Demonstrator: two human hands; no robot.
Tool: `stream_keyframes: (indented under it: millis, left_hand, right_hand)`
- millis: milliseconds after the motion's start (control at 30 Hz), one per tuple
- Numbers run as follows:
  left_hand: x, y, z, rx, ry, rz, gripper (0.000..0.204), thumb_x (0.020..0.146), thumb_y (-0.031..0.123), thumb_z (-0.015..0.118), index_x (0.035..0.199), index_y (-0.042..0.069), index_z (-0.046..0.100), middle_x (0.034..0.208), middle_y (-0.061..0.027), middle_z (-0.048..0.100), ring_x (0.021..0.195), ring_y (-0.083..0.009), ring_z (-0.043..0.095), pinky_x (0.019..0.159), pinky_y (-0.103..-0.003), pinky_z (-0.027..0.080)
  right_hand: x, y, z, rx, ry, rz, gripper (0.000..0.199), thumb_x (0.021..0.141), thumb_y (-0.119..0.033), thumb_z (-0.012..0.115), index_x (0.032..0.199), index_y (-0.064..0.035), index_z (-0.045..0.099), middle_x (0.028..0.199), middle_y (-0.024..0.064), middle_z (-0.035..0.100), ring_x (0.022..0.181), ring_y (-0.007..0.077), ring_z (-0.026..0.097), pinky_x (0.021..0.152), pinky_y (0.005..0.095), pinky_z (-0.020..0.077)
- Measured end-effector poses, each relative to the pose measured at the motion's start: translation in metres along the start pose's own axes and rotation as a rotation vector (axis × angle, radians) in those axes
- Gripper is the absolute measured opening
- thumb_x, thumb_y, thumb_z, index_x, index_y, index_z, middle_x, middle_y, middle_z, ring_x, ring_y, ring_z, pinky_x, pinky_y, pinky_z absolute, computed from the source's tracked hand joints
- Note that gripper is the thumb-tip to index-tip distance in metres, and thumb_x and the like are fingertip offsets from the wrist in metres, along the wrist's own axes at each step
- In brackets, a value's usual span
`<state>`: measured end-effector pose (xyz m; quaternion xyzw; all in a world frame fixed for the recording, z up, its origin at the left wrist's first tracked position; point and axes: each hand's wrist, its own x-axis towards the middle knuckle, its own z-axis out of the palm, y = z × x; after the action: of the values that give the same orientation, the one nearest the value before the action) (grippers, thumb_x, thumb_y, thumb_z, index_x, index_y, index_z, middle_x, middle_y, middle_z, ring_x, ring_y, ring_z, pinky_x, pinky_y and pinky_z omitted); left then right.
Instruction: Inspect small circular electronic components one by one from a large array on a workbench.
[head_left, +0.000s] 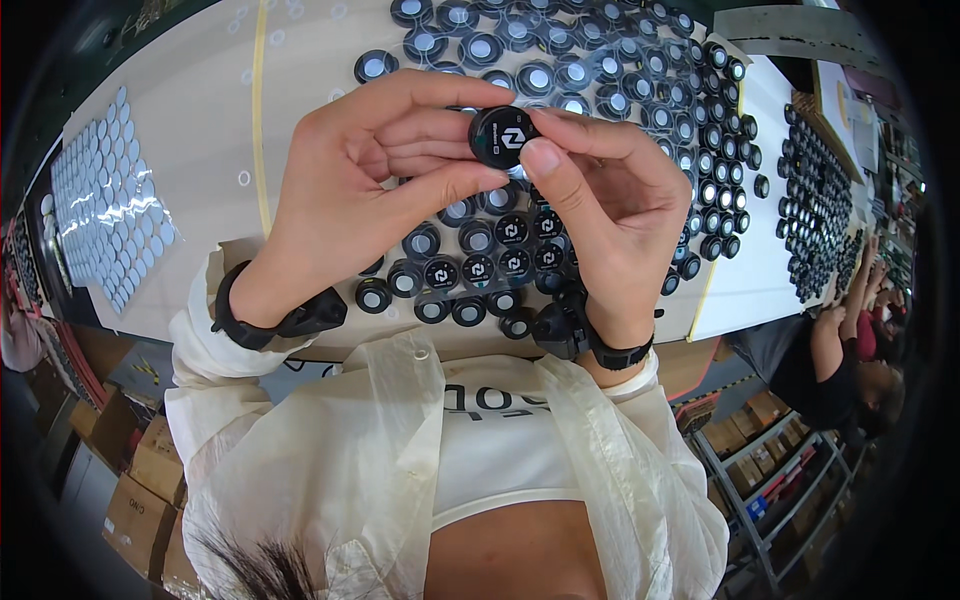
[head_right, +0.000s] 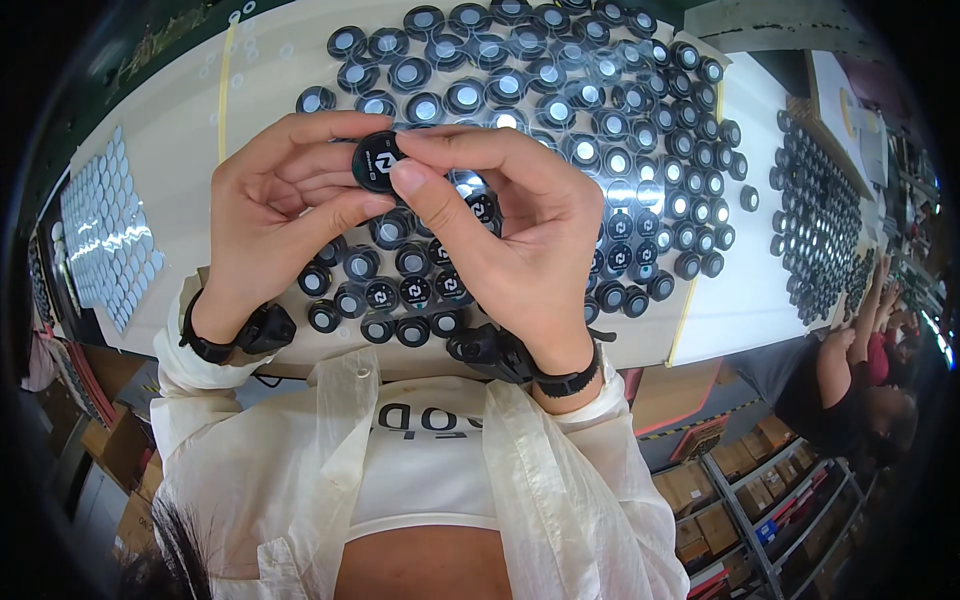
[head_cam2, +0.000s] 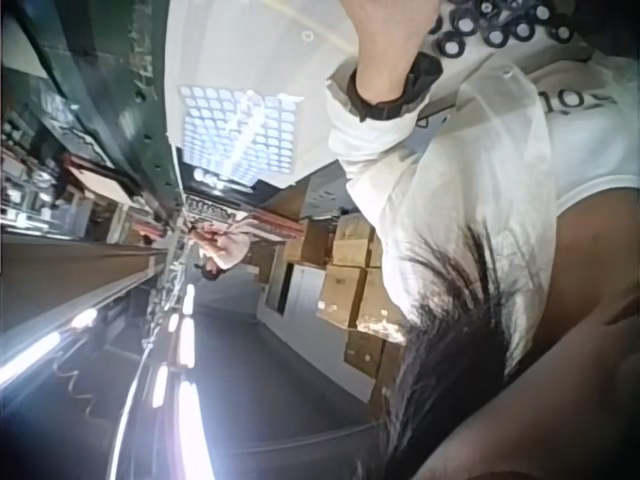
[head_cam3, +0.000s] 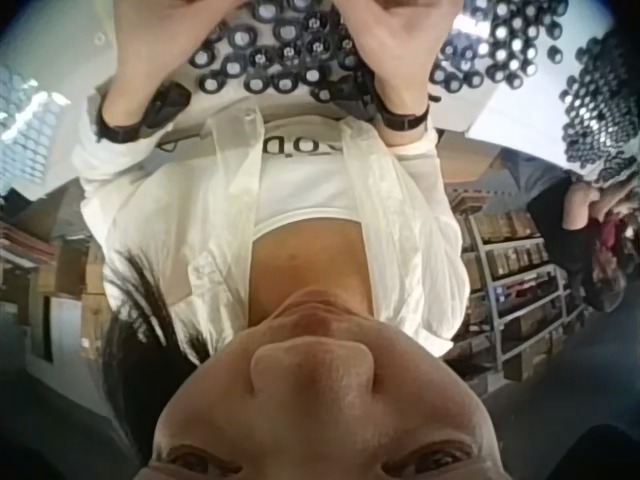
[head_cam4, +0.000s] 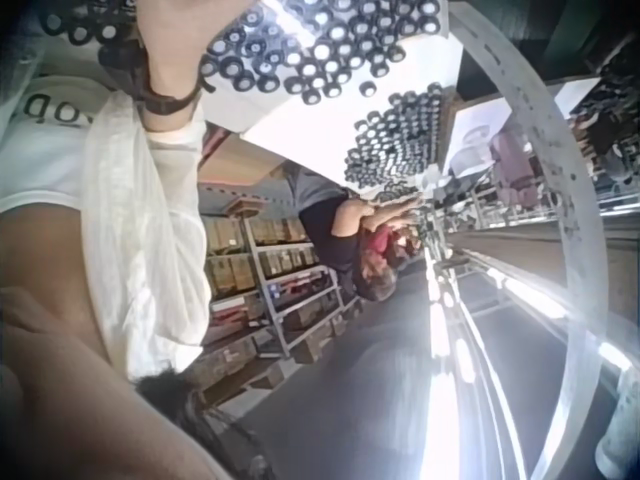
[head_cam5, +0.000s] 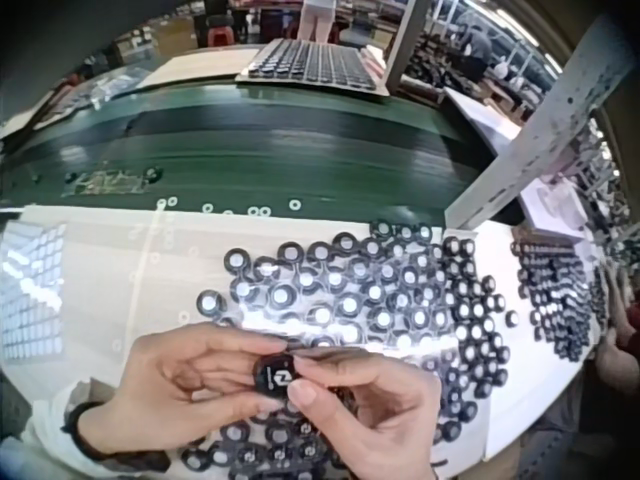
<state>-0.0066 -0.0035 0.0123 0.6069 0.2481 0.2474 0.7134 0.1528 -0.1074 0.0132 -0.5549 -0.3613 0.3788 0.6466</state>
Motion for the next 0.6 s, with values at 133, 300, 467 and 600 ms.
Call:
stream_keyframes:
  millis: [133, 300, 467, 600]
  left_hand:
    - [0.0012, -0.0008, 0.0006, 0.017, -0.001, -0.003, 0.047, 0.084, -0.013, 0.070, 0.129, -0.007, 0.056, 0.114, -0.0180, 0.070, 0.103, -0.0199, 0.070, 0.092, -0.030, 0.058]
    - [0.0004, -0.0011, 0.0001, 0.057, -0.010, -0.003, 0.047, 0.085, -0.012, 0.070, 0.130, -0.007, 0.056, 0.114, -0.0177, 0.070, 0.103, -0.0197, 0.070, 0.092, -0.030, 0.058]
    - [-0.0017, -0.0010, 0.0009, 0.075, 0.007, -0.006, 0.046, 0.085, -0.013, 0.069, 0.129, -0.008, 0.058, 0.115, -0.0180, 0.070, 0.103, -0.0189, 0.070, 0.091, -0.029, 0.058]
    - [-0.0032, -0.0043, 0.0032, 0.097, 0.025, 0.018, 0.044, 0.086, -0.013, 0.067, 0.129, -0.008, 0.059, 0.116, -0.0181, 0.070, 0.103, -0.0184, 0.070, 0.090, -0.029, 0.058]
  right_hand:
    - [0.0002, 0.0005, -0.0011, 0.000, 0.010, -0.008, 0.015, 0.083, 0.006, 0.076, 0.097, 0.0047, 0.072, 0.101, 0.0157, 0.074, 0.098, 0.0206, 0.070, 0.091, 0.0321, 0.0541]
    - [0.0003, 0.0015, -0.0011, -0.004, 0.006, -0.011, 0.016, 0.083, 0.006, 0.077, 0.097, 0.0046, 0.072, 0.101, 0.0158, 0.074, 0.098, 0.0207, 0.070, 0.091, 0.0322, 0.0541]
    - [0.0003, 0.0040, -0.0002, -0.047, 0.000, -0.038, 0.015, 0.083, 0.005, 0.077, 0.097, 0.0045, 0.073, 0.101, 0.0156, 0.074, 0.098, 0.0203, 0.070, 0.090, 0.0311, 0.0539]
    - [0.0013, 0.0099, 0.0005, -0.110, 0.002, -0.109, 0.014, 0.082, 0.004, 0.077, 0.096, 0.0033, 0.074, 0.098, 0.0147, 0.074, 0.096, 0.0201, 0.070, 0.088, 0.0302, 0.0537]
